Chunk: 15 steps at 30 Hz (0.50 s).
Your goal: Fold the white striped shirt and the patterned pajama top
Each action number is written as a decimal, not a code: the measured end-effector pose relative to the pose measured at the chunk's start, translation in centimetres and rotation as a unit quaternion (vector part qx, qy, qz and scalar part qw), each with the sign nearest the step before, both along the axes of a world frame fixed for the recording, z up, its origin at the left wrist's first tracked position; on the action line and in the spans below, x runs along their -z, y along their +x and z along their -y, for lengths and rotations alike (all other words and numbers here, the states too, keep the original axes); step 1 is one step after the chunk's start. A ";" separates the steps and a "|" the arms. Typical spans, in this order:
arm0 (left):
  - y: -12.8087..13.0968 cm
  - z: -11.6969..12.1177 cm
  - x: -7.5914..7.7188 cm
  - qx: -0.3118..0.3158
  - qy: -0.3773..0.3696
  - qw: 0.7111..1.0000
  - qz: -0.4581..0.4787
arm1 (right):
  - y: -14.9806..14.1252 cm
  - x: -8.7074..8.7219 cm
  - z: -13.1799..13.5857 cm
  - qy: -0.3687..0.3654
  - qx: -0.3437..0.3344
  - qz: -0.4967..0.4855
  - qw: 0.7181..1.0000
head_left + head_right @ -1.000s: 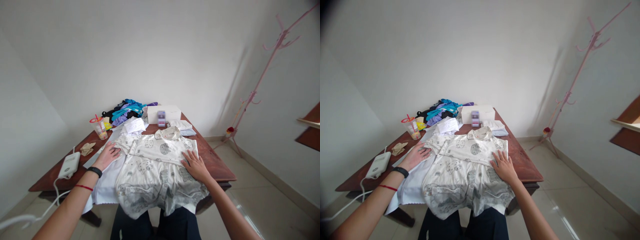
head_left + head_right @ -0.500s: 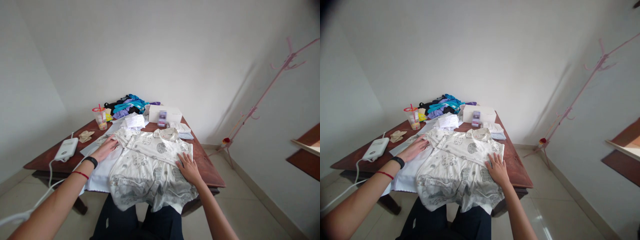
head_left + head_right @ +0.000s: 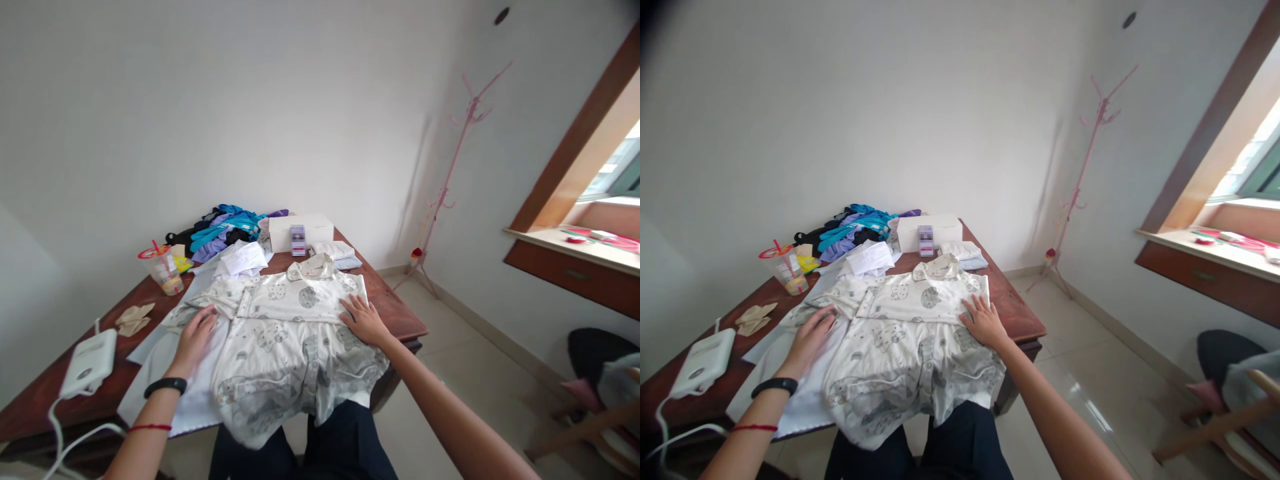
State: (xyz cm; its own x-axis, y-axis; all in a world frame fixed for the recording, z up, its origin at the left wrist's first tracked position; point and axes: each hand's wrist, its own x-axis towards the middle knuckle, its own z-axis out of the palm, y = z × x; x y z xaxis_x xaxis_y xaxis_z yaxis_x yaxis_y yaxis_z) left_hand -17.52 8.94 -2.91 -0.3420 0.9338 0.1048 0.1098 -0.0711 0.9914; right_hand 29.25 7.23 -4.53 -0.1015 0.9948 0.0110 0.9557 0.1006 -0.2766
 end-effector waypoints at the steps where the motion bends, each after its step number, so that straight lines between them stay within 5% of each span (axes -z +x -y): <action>1: 0.1 0.1 0.1 0.002 0.008 1.000 -0.024 | 0.0 0.0 0.0 0.000 -0.001 -0.002 1.000; 7: 0.2 -0.1 0.9 0.033 0.042 0.993 -0.103 | 0.1 0.1 -0.1 0.000 -0.002 -0.011 1.000; 15: -0.6 -0.5 1.8 0.035 0.062 0.993 -0.090 | -0.1 0.3 0.0 0.009 0.005 -0.003 1.000</action>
State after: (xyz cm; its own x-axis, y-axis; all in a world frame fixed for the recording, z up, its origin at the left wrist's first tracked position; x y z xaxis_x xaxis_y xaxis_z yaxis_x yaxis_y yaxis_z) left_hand -18.08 9.40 -4.67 -0.2410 0.9308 0.2747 0.2750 -0.2060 0.9391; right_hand 29.17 7.28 -4.78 -0.0911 0.9954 0.0291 0.9552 0.0956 -0.2801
